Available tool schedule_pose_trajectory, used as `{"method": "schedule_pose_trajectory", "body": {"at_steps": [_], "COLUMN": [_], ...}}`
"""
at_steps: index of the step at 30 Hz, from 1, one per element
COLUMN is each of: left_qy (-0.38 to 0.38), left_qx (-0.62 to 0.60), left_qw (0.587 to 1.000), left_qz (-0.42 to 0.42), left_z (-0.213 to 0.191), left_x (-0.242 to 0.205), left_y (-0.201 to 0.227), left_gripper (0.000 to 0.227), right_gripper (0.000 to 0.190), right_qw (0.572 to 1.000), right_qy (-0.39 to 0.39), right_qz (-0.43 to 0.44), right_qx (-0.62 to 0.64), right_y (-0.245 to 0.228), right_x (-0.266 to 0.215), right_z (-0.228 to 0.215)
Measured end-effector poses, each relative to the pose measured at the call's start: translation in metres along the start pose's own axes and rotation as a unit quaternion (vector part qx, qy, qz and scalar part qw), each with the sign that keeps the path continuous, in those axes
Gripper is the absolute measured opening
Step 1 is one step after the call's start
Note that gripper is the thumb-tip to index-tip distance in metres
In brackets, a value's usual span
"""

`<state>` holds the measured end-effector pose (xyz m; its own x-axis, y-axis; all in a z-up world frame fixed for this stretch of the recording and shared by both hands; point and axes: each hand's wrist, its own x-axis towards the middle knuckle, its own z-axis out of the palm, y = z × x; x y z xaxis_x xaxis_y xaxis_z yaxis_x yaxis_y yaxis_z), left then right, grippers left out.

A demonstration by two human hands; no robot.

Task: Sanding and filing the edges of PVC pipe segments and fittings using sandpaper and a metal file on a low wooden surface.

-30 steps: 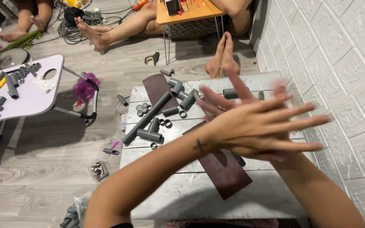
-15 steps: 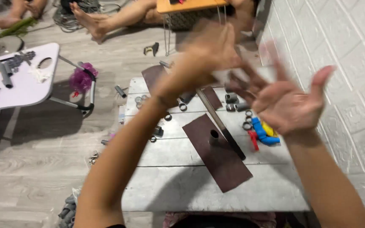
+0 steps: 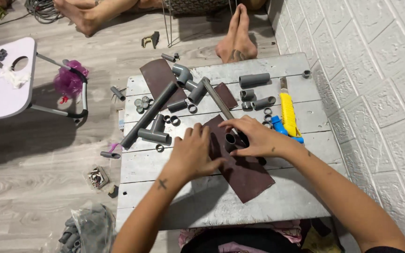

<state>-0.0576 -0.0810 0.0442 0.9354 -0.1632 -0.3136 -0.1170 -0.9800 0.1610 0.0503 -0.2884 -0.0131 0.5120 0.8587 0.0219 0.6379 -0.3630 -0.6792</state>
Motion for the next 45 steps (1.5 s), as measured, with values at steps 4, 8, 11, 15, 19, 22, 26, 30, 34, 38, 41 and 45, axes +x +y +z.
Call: {"method": "schedule_pose_trajectory", "body": {"at_steps": [4, 8, 11, 15, 19, 22, 26, 30, 34, 38, 41, 45], "left_qy": [0.0, 0.002, -0.012, -0.021, -0.018, -0.008, 0.002, 0.012, 0.001, -0.004, 0.001, -0.001], "left_qx": [0.065, 0.093, 0.087, 0.064, 0.06, 0.053, 0.039, 0.047, 0.046, 0.022, 0.014, 0.004], "left_qw": [0.998, 0.995, 0.996, 0.998, 0.998, 0.998, 0.999, 0.999, 0.999, 1.0, 1.0, 1.0], "left_qz": [-0.009, -0.025, -0.019, 0.002, 0.007, 0.012, 0.015, 0.022, 0.016, 0.018, 0.026, 0.028], "left_z": [0.001, 0.012, 0.015, 0.011, 0.015, 0.018, 0.013, 0.019, 0.016, 0.009, 0.013, 0.015], "left_x": [-0.005, -0.002, 0.003, 0.003, 0.006, 0.006, 0.002, 0.004, 0.004, 0.003, 0.005, 0.009], "left_y": [0.015, 0.014, 0.012, 0.005, 0.004, 0.004, 0.004, 0.004, 0.005, 0.004, 0.002, -0.002], "left_gripper": [0.116, 0.128, 0.128, 0.129, 0.126, 0.128, 0.126, 0.122, 0.123, 0.124, 0.124, 0.127], "right_gripper": [0.056, 0.044, 0.046, 0.052, 0.053, 0.053, 0.059, 0.052, 0.053, 0.053, 0.051, 0.051], "right_qw": [0.997, 0.994, 0.992, 0.992, 0.991, 0.987, 0.982, 0.985, 0.984, 0.984, 0.985, 0.981], "right_qy": [0.006, 0.034, 0.035, 0.007, 0.007, 0.025, 0.045, 0.029, 0.037, 0.047, 0.043, 0.06], "right_qz": [-0.045, -0.061, -0.068, -0.08, -0.094, -0.112, -0.109, -0.11, -0.093, -0.079, -0.095, -0.085], "right_qx": [-0.063, -0.084, -0.096, -0.098, -0.091, -0.108, -0.146, -0.128, -0.146, -0.151, -0.135, -0.165], "right_y": [0.01, 0.014, 0.024, 0.021, 0.022, 0.031, 0.033, 0.019, 0.038, 0.033, 0.023, 0.041], "right_x": [0.005, 0.003, 0.0, -0.004, -0.004, 0.006, 0.004, -0.005, 0.01, -0.002, -0.007, 0.015], "right_z": [0.013, 0.019, 0.031, 0.029, 0.032, 0.039, 0.035, 0.042, 0.041, 0.031, 0.041, 0.051]}}
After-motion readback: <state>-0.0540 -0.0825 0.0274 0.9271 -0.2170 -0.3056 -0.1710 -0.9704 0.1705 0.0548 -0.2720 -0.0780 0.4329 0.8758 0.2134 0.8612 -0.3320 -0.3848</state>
